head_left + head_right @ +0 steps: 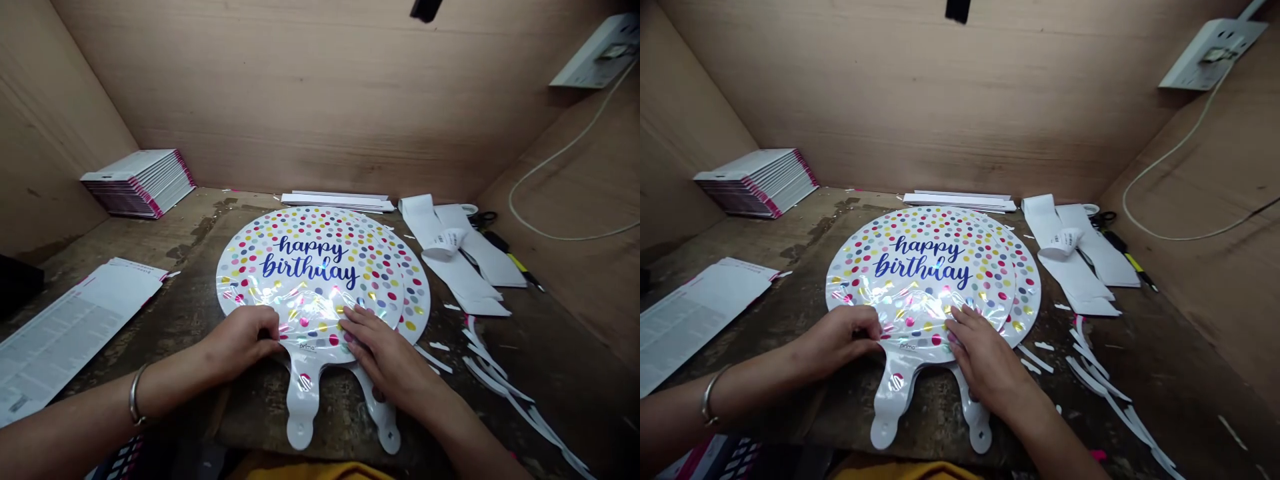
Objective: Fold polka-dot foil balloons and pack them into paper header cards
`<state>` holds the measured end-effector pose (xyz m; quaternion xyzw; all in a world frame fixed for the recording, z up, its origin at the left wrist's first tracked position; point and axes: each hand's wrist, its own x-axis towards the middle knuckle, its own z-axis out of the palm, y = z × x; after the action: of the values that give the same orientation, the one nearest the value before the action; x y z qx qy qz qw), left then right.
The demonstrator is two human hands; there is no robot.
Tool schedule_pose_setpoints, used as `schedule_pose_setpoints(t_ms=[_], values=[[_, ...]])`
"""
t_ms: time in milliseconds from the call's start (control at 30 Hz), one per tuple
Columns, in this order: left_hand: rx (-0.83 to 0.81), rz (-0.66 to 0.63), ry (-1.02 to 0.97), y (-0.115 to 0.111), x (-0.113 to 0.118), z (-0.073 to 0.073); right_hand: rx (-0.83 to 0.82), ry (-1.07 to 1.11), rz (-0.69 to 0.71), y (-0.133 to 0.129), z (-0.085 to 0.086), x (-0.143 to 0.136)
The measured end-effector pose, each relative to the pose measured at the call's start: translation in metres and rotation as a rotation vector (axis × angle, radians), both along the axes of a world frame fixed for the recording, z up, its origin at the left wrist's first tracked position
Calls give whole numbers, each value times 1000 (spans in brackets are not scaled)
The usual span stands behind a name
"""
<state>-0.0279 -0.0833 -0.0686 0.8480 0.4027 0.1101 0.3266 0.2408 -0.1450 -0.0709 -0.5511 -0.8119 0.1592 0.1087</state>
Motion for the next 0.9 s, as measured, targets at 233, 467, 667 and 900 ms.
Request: schedule_pose_setpoints(t_ms=[233, 467, 667, 900], values=[[185, -273, 115, 7, 31, 6, 20, 14, 13, 2, 2, -4], [-71, -13, -116, 12, 44, -3, 183, 151, -63, -9, 21, -26], [-551, 361, -225, 30, 49, -13, 103, -12, 94, -18, 11, -41], [-475, 540, -164, 36, 51, -12, 111, 107, 125, 5, 33, -9]])
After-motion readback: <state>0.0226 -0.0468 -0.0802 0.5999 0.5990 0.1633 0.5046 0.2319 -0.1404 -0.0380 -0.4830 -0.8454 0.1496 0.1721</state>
